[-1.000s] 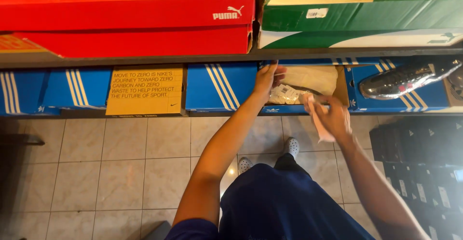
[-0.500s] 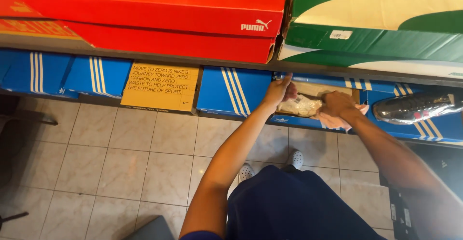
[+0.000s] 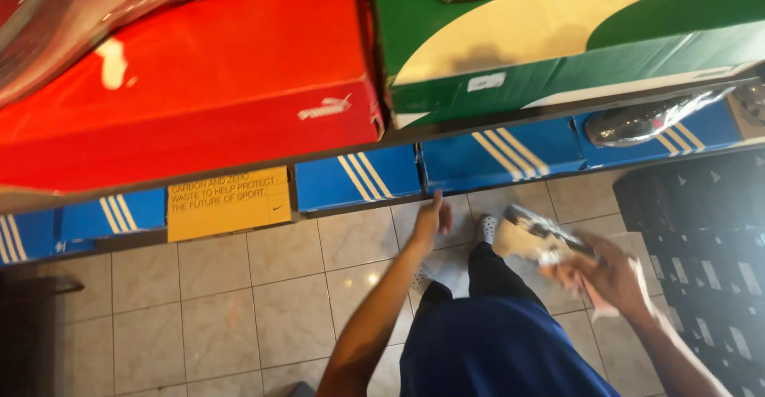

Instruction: Cleaning and wiping down multiple pairs of shoes with a cloth in a storage area.

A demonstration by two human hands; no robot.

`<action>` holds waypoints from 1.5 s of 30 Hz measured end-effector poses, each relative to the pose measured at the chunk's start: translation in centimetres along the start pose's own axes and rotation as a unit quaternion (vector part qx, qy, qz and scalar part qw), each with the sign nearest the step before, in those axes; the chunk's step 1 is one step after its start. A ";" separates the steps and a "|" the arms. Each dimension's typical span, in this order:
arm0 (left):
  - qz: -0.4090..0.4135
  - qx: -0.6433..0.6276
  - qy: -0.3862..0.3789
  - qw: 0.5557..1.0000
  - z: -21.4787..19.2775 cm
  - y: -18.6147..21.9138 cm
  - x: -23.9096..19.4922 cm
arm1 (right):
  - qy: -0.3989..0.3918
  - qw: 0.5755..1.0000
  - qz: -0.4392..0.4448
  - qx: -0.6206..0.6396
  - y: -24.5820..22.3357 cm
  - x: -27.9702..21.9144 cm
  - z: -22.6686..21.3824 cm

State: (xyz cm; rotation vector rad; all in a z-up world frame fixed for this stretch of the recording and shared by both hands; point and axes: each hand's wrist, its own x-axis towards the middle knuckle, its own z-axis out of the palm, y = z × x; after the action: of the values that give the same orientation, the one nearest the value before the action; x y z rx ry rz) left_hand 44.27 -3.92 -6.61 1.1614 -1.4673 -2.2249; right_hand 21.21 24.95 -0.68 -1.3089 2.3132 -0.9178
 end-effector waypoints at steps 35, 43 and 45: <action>0.150 0.128 -0.213 0.957 30.0 -5.1 -9.2 | -0.013 0.429 0.008 0.903 13.2 -11.2 -5.1; 0.004 0.026 0.116 0.993 17.1 0.2 5.4 | -0.041 0.511 0.009 0.858 3.6 -11.5 -15.6; 0.000 0.001 0.131 0.991 14.6 -2.4 9.5 | -0.042 0.477 0.000 0.878 4.3 -12.0 -16.6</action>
State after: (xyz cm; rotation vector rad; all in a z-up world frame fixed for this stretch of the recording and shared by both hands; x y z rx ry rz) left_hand 28.03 1.44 -10.62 1.3932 -1.3622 -1.9786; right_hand 15.41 42.96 8.34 -0.2132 0.2346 -2.0349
